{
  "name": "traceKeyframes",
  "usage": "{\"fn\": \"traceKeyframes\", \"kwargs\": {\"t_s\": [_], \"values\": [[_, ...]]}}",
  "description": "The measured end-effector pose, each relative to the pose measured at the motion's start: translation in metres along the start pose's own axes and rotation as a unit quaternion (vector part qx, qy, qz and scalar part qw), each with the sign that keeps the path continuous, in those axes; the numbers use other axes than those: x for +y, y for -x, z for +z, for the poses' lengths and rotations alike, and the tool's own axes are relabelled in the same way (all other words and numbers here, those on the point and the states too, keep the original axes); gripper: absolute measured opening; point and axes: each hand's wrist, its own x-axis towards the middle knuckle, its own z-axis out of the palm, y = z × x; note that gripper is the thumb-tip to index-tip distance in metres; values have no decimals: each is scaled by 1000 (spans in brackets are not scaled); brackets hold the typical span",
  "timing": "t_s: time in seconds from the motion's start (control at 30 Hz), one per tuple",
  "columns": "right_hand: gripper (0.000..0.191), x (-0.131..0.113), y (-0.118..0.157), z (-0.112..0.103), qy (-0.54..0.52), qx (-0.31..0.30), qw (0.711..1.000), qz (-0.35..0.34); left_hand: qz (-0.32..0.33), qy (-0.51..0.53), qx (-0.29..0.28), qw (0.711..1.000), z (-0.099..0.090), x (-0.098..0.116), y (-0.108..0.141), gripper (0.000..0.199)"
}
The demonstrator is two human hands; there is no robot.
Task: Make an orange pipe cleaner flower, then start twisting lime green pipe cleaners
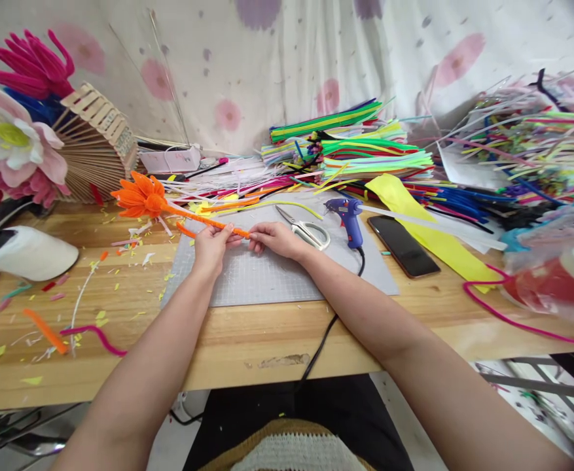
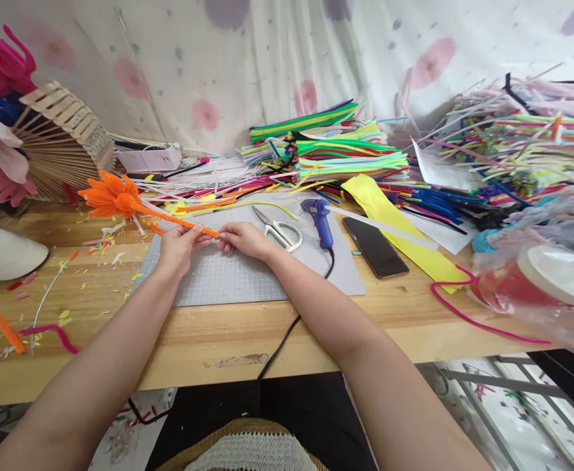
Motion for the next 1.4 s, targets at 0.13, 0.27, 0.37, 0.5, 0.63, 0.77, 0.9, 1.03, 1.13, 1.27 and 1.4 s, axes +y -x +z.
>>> {"fn": "traceKeyframes", "kwargs": {"t_s": [0.13, 0.27, 0.37, 0.5, 0.63, 0.77, 0.9, 1.03, 1.13, 1.27, 1.4], "values": [[11, 4, -3, -2, -29, -8, 999, 15, 2, -9, -3, 1000, 0, -1, -1, 6], [10, 6, -4, -4, -44, -18, 999, 24, 7, -19, 1, 1000, 0, -1, -1, 7], [12, 6, -4, -5, -54, -24, 998, 26, 4, -24, 4, 1000, 1, -1, 0, 7], [11, 6, -4, -5, -57, -24, 998, 29, 7, -33, 1, 999, 1, -1, 0, 7], [9, 6, -3, -4, -49, -25, 998, 30, 14, -33, 3, 999, 1, -1, 0, 8], [11, 4, -2, -3, -28, -14, 999, 32, 10, -37, 8, 999, 1, -2, 0, 9], [11, 3, 0, -2, -3, -14, 1000, 20, 6, -35, 7, 999, 1, -1, 2, 9], [12, 4, 1, 1, 24, 1, 1000, 9, 7, -24, 7, 1000, 2, 0, 4, 9], [13, 4, 0, 4, 36, 3, 999, 13, 4, -20, 8, 1000, 2, 0, 4, 8], [16, -8, 0, -4, 125, 5, 991, 40, -3, -11, 5, 1000, 0, 1, 1, 6], [16, -34, 15, -30, 386, 98, 915, 66, -8, 10, -25, 1000, -5, 3, -2, 6]]}}
